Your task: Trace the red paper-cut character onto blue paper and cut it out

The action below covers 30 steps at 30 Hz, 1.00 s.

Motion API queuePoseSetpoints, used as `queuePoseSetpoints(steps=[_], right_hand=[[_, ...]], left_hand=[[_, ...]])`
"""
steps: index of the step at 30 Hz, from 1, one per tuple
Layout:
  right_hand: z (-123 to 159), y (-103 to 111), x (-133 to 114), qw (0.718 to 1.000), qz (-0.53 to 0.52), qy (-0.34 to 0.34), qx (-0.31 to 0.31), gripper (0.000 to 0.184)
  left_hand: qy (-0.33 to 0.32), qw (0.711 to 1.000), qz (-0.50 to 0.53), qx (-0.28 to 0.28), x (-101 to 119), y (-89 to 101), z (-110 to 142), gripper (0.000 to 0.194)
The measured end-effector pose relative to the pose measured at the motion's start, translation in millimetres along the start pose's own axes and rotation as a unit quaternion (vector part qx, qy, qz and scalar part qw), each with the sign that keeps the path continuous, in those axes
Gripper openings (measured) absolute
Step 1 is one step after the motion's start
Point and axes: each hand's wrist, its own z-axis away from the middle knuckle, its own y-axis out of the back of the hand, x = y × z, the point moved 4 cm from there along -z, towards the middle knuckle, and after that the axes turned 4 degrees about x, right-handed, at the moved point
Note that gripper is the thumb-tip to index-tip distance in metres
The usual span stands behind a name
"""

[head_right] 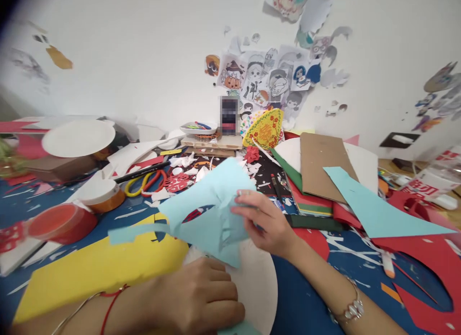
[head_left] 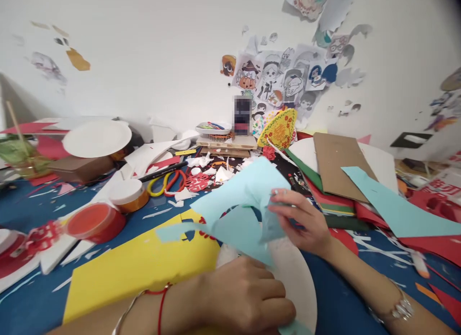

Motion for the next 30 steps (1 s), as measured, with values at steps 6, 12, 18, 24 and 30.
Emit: queuePoseSetpoints(steps=[6, 12, 18, 24, 30], right_hand=[[-0.6, 17.5, 59.7, 0.968, 0.156, -0.190, -0.050, 0.029], [10.6, 63.4, 84.3, 0.921, 0.184, -0.297, -0.175, 0.027], [44.0, 70.6, 80.9, 0.832, 0.162, -0.309, -0.432, 0.031], [42.3, 59.8, 82.8, 0.822, 0.180, -0.291, -0.455, 0.027], [35.4, 74.3, 83.1, 0.876, 0.164, -0.271, -0.363, 0.040]], left_hand=[[0.082, 0.997, 0.011, -0.006, -3.9, 9.8, -4.2, 0.015], [0.507, 0.782, 0.344, 0.113, -37.2, 9.1, 2.6, 0.013], [0.612, 0.624, 0.475, 0.096, -51.8, 1.1, 7.7, 0.028], [0.613, 0.590, 0.526, 0.002, -50.3, 11.4, 4.2, 0.035], [0.580, 0.621, 0.510, -0.137, -36.4, 12.1, 1.5, 0.040]])
